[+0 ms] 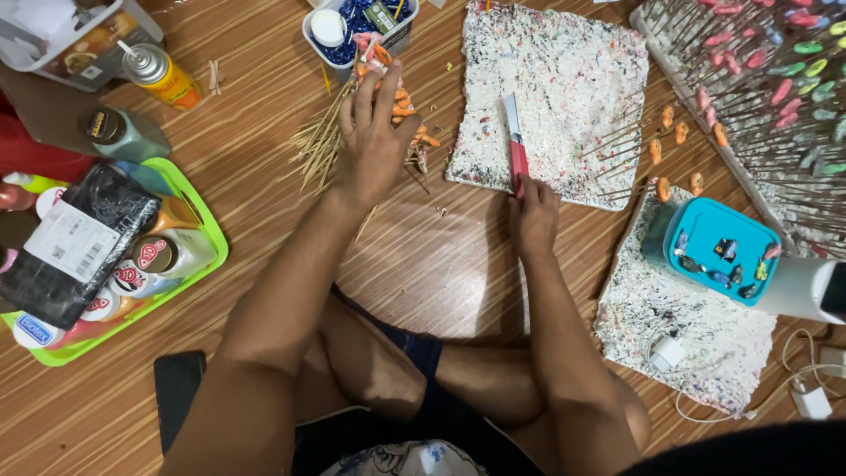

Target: Trimming orange lure components with a knife and assembling them onto wooden skewers.

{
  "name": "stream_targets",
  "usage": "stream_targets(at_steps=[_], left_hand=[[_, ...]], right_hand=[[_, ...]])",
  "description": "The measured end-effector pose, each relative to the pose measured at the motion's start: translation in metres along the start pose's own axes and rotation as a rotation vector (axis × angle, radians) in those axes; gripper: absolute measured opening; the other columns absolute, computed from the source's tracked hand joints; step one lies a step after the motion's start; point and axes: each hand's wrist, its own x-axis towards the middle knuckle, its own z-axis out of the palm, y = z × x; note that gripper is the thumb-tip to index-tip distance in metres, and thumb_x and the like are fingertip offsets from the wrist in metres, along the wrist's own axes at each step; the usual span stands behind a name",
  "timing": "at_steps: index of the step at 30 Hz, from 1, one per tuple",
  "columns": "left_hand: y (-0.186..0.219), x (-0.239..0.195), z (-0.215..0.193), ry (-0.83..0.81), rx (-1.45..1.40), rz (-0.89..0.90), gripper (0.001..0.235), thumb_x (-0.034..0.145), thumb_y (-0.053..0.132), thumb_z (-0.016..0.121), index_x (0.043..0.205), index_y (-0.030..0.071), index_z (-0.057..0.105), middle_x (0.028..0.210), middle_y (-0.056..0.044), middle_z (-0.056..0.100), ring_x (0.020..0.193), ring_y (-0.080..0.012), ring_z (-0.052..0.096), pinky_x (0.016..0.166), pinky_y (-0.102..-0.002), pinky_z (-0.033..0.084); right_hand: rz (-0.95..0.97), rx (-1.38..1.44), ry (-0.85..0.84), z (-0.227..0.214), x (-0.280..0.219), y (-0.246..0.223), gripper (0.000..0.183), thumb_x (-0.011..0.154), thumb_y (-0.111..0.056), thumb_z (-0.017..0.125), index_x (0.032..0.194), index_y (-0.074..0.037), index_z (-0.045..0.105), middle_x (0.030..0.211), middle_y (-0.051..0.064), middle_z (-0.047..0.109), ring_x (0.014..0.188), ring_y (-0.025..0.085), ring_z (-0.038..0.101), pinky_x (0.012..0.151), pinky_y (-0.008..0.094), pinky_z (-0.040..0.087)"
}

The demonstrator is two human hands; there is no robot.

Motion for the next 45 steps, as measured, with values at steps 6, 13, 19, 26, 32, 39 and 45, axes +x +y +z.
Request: stream_targets(at_steps=[6,13,19,26,32,39,45], left_hand=[[0.009,0.002,-0.012,0.104,0.118,0.003,0.012,0.097,0.023,0.072,0.102,0.014,0.076,0.16,-0.017,0.035,0.143,-0.0374,0.037,0.106,-0.058,0.039],[0.01,0.0,-0.014,0.015,-0.015,-0.001,0.024,0.088,0.021,0.081,0.109,0.011,0.074,0.164,-0.02,0.028,0.149,-0.041,0.026,0.112,-0.064,0.028],[0.032,-0.002,-0.012,0.11,-0.342,0.111,0.016,0.096,0.016,0.074,0.111,0.013,0.076,0.159,-0.018,0.037,0.145,-0.038,0.031,0.114,-0.066,0.023],[0.077,-0.024,0.033,0.099,-0.639,0.206,0.024,0.093,0.013,0.072,0.115,0.022,0.074,0.136,-0.011,0.061,0.131,-0.0408,0.05,0.105,-0.056,0.04],[0.133,-0.032,0.08,-0.147,-0.894,0.062,0.029,0.089,0.023,0.069,0.117,0.031,0.073,0.122,0.002,0.07,0.117,-0.0265,0.066,0.101,-0.041,0.051],[0.221,0.003,0.16,-0.335,-1.277,-0.254,0.032,0.088,0.009,0.07,0.119,0.017,0.073,0.117,-0.012,0.074,0.111,-0.0325,0.071,0.096,-0.04,0.058],[0.261,0.034,0.195,-0.422,-1.058,-0.37,0.032,0.092,0.029,0.075,0.122,0.016,0.071,0.117,-0.017,0.073,0.114,-0.0364,0.07,0.097,-0.043,0.059]], right_hand=[[-0.075,0.058,0.183,0.015,0.002,0.014,0.06,0.085,-0.009,0.065,0.143,-0.01,0.052,0.113,0.022,0.062,0.1,0.043,0.058,0.089,0.051,0.05],[0.184,0.368,-0.09,0.001,0.004,0.015,0.073,0.087,-0.006,0.059,0.152,0.008,0.03,0.137,0.034,0.054,0.12,0.046,0.058,0.102,0.046,0.049],[0.509,0.955,-0.19,-0.029,-0.002,0.001,0.049,0.101,-0.011,0.045,0.15,-0.011,0.047,0.102,0.006,0.061,0.07,0.009,0.05,0.057,0.022,0.041],[0.443,1.337,0.095,-0.107,-0.025,0.009,0.024,0.099,-0.015,0.056,0.12,-0.006,0.064,0.069,0.003,0.051,0.057,0.012,0.054,0.053,0.022,0.048],[0.421,1.18,0.173,-0.179,-0.067,0.036,0.025,0.096,-0.008,0.057,0.12,-0.008,0.064,0.074,0.01,0.059,0.061,0.019,0.065,0.059,0.031,0.059],[0.49,1.227,0.416,-0.165,-0.085,0.098,0.015,0.094,-0.007,0.062,0.109,-0.01,0.061,0.071,0.012,0.061,0.056,0.021,0.062,0.053,0.034,0.057],[0.497,1.215,0.428,-0.163,-0.07,0.1,0.009,0.094,-0.009,0.061,0.103,-0.01,0.06,0.068,0.01,0.061,0.055,0.018,0.062,0.052,0.031,0.057]])
